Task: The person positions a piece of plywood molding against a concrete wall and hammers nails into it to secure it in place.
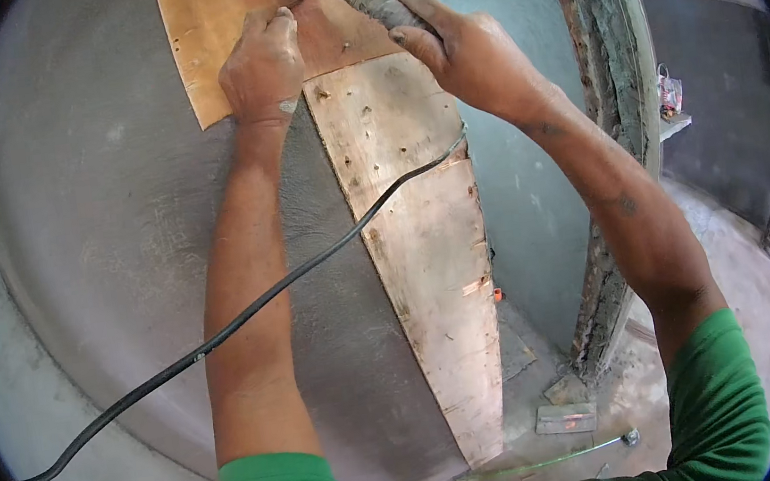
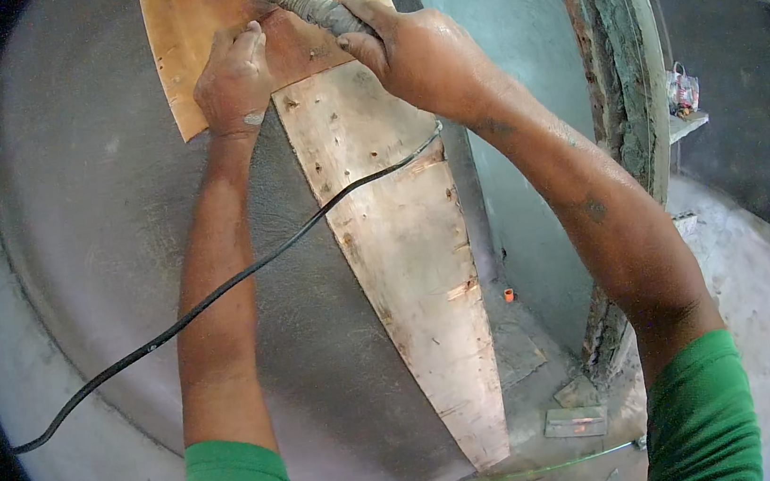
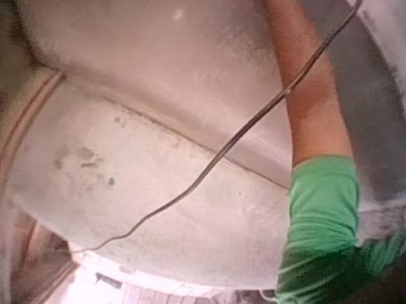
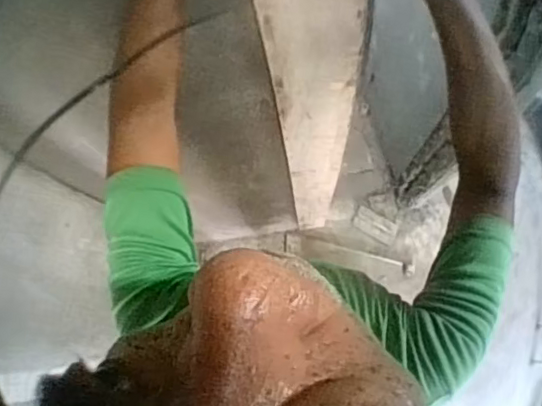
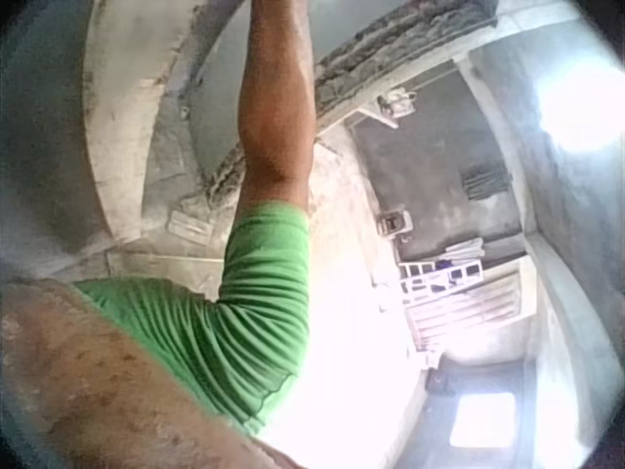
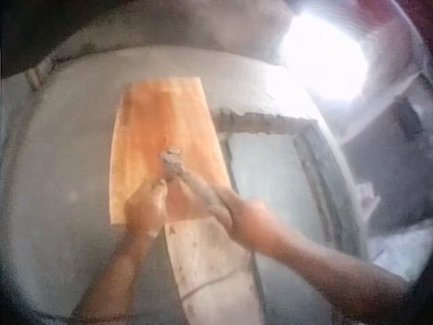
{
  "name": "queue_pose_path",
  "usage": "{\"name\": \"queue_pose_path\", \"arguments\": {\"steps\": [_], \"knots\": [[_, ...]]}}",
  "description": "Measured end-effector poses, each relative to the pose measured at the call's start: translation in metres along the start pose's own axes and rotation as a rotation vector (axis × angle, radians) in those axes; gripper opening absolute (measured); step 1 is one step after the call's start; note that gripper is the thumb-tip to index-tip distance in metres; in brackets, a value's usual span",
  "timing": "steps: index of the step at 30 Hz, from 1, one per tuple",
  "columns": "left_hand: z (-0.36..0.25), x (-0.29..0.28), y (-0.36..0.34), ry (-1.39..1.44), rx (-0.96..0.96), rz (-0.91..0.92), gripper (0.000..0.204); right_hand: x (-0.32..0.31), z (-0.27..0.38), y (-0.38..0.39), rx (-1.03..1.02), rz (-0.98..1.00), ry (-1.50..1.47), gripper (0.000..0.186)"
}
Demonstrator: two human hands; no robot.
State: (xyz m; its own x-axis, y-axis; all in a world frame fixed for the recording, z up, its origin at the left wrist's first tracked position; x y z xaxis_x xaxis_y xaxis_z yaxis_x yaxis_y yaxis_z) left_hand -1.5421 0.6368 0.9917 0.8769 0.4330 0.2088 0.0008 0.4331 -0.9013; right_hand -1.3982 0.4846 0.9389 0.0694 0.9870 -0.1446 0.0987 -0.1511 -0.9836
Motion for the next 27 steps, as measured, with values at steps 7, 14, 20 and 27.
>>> {"name": "queue_pose_path", "arguments": {"steps": [7, 14, 20, 27], "knots": [[0.0, 0.001, 0.001, 0.002, 0.044, -0.023, 0.016, 0.012, -0.001, -0.006, -0.017, 0.009, 0.013, 0.043], [-0.004, 0.001, 0.001, 0.048, 0.052, -0.036, 0.012, 0.0, 0.004, -0.006, 0.005, -0.056, -0.013, 0.045], [-0.004, 0.001, 0.002, 0.049, 0.071, -0.041, 0.012, -0.005, 0.01, -0.006, -0.031, -0.045, 0.043, 0.04], [-0.007, -0.001, 0.002, 0.012, 0.11, -0.075, 0.012, 0.013, 0.0, -0.013, -0.014, 0.035, 0.054, 0.039]]}}
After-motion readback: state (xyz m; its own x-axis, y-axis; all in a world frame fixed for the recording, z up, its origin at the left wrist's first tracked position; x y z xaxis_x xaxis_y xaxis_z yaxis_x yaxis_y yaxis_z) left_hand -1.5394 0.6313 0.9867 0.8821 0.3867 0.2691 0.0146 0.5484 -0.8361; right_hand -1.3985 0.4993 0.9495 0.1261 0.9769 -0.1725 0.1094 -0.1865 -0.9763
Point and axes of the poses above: each hand's wrist, its own y-axis away from the middle knuckle, its own x-axis out of the palm, z = x × y, the point moved 8 cm from there along -y, towards the middle knuckle, and after that the axes turned 10 degrees about y, right-handed, at the moved point
